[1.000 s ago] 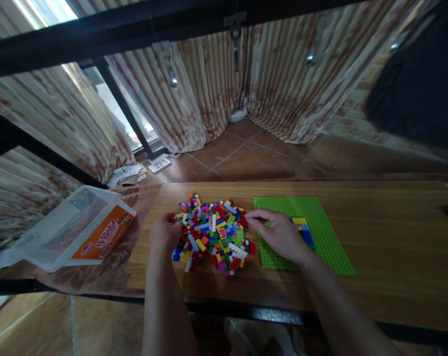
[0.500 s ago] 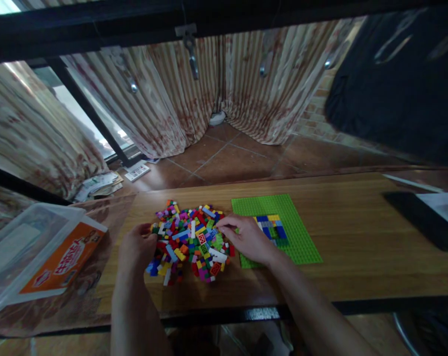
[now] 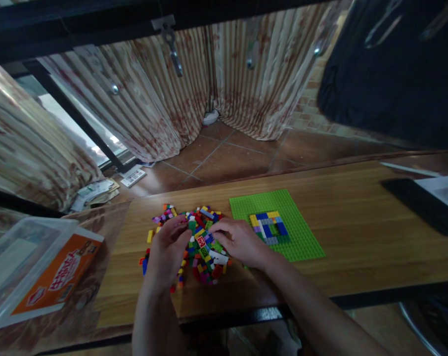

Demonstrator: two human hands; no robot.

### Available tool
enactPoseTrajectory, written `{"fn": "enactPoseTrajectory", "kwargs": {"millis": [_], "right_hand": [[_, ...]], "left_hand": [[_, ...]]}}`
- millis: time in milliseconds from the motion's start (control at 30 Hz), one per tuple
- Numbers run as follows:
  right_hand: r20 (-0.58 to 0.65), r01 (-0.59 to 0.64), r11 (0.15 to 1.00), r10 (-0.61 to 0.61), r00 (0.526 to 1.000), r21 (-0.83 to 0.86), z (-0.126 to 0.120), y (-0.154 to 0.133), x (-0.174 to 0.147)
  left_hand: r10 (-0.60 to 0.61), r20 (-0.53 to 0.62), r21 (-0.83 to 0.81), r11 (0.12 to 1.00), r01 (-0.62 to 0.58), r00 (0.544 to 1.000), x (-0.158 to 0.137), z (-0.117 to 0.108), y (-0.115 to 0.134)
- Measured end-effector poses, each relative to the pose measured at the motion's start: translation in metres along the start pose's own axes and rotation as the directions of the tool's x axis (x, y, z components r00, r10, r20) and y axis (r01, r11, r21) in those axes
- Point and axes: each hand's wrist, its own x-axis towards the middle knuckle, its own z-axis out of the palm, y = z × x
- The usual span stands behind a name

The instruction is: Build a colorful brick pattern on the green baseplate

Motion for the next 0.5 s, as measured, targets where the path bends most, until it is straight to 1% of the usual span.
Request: {"fn": "enactPoseTrajectory", "kwargs": {"millis": [167,367,500], "right_hand": [[-0.026,-0.025,0.996,0.027,0.999,0.083,0.003,-0.002,0.0],[-0.059,-0.059,0.993,0.065,0.996,0.105,0.009,-0.004,0.0],[-0.053,-0.053,0.991,0.06,0.997,0.125,0.008,-0.002,0.0]], "left_hand": [[0.038,0.041,0.076,0.996,-0.041,0.998,0.0,0.013,-0.009],[0.085,0.114,0.195,0.975,-0.106,0.99,-0.005,0.019,-0.018],[0.116,0.17,0.204,0.967,-0.151,0.978,-0.007,0.02,-0.019]]}}
